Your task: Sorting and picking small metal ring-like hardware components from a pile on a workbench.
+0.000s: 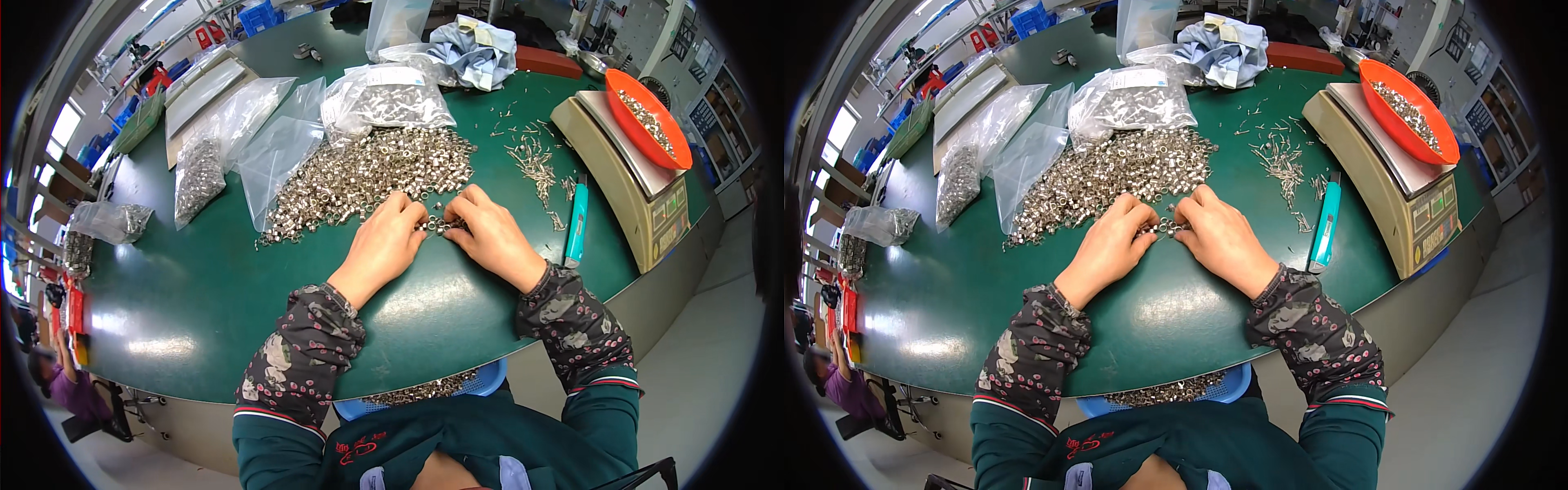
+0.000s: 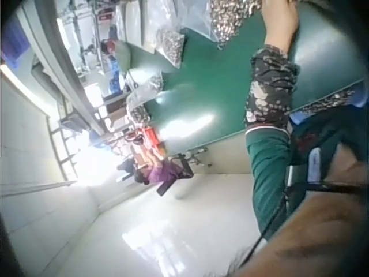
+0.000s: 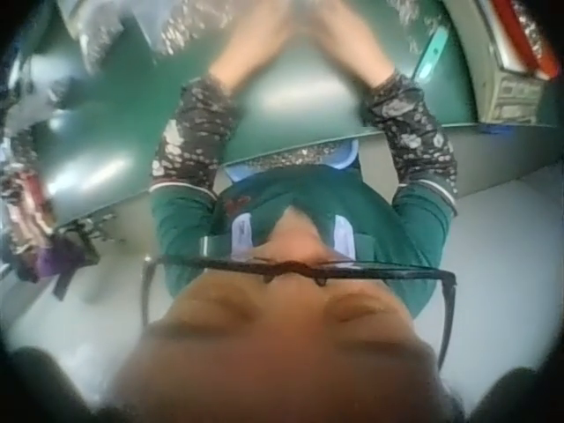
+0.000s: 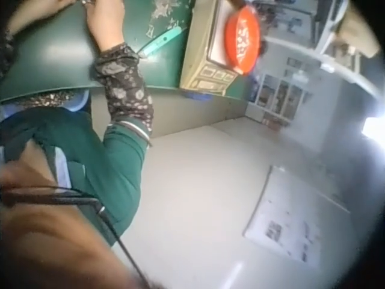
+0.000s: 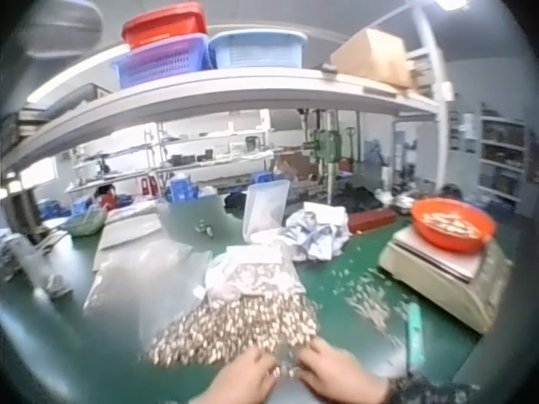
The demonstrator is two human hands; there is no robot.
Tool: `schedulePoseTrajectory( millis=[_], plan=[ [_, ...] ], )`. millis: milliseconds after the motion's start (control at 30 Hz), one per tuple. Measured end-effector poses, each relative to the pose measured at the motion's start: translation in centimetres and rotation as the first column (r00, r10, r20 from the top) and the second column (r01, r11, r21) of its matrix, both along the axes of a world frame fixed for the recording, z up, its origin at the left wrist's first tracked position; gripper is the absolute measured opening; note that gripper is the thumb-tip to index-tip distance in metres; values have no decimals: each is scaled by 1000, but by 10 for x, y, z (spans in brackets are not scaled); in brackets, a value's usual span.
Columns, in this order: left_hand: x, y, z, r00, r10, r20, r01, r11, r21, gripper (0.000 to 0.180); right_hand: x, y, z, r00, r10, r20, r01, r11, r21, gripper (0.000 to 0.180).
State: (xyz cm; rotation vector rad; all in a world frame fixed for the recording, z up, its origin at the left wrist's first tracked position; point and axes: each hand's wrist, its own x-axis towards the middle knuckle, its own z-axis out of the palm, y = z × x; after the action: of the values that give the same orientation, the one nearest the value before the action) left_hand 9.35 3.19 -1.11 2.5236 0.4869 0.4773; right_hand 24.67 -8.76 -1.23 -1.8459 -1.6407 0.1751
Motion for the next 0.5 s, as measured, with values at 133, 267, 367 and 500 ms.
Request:
schedulePoseTrajectory(
  millis=[133,267,367,500],
  plan=[
    [-21,-7,4,1000,-19,13,19,1000,-9,19,-6,-15,5,999,20,-25,-20,1000,4,20],
    [-39,-18,8,998,-64,12,64,997,-46,17,-12,-27,13,997,56,-44,-57,997,-42,20],
    [-48,-26,11,995,-102,14,103,991,-88,16,-15,-32,21,985,143,-96,-153,983,-102,20],
    [-52,-33,15,995,-103,-13,100,985,-140,18,-12,-25,21,978,41,-206,-66,991,-117,20]
  ],
)
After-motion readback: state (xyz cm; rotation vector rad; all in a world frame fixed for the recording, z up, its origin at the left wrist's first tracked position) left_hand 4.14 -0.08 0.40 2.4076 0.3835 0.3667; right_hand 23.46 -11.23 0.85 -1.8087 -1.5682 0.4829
